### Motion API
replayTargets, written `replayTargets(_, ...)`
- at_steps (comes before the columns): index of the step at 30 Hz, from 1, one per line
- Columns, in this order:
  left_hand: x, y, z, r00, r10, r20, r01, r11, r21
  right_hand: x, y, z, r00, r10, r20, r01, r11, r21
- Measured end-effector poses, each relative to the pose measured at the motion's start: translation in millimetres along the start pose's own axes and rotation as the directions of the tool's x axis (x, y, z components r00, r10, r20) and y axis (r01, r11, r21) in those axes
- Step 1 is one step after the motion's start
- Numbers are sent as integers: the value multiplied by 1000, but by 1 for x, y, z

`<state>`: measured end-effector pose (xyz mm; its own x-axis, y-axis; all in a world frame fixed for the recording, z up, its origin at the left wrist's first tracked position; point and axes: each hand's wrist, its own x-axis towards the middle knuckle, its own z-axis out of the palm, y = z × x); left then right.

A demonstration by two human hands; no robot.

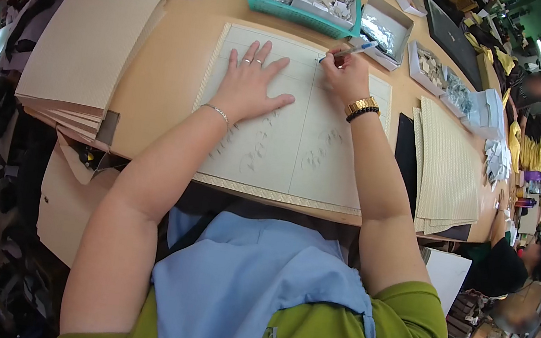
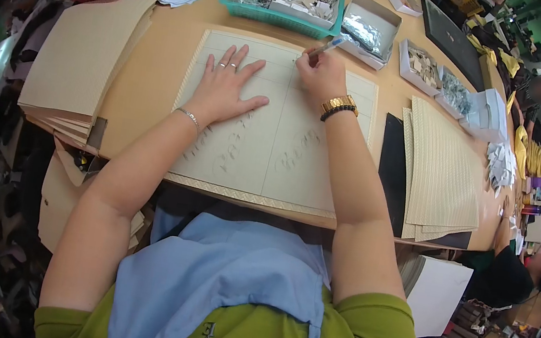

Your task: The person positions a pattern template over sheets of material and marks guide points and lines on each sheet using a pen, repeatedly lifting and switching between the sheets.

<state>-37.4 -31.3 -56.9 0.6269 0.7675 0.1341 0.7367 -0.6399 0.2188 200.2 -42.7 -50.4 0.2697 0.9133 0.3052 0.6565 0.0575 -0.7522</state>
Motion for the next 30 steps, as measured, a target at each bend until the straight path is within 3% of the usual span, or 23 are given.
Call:
replayTargets(9,1,-1,-1,1000,10,-19,-10,1000,-5,-5,-9,-5,1000,14,-9,-14,1000,-1)
replayTargets(12,1,-2,0,999,20,-42,-21,999,-26,-6,-10,-16,970,-114,-215,127,991,47)
replayTargets(13,2,-1,-1,999,18,-46,-19,999,-35,-11,-21,-19,971,-100,-217,147,966,214)
replayTargets(15,-1,-1,-1,999,19,-49,-22,999,-47,-39,-55,-20,995,-39,-91,79,870,487)
replayTargets(18,0,-3,3,998,21,-58,-24,999,-41,-101,-105,-6,955,-239,174,153,903,400)
replayTargets(19,2,-4,5,998,22,-56,-24,999,-33,-118,-110,0,895,-351,275,268,917,295)
replayTargets(20,2,-4,6,998,28,-59,-30,999,-27,-132,-125,9,837,-474,274,384,865,322)
replayTargets(23,2,-5,9,995,35,-90,-35,999,-2,-158,-139,38,716,-600,356,505,798,329)
replayTargets(30,4,-5,12,994,34,-102,-32,999,25,-158,-141,59,629,-640,441,584,763,276)
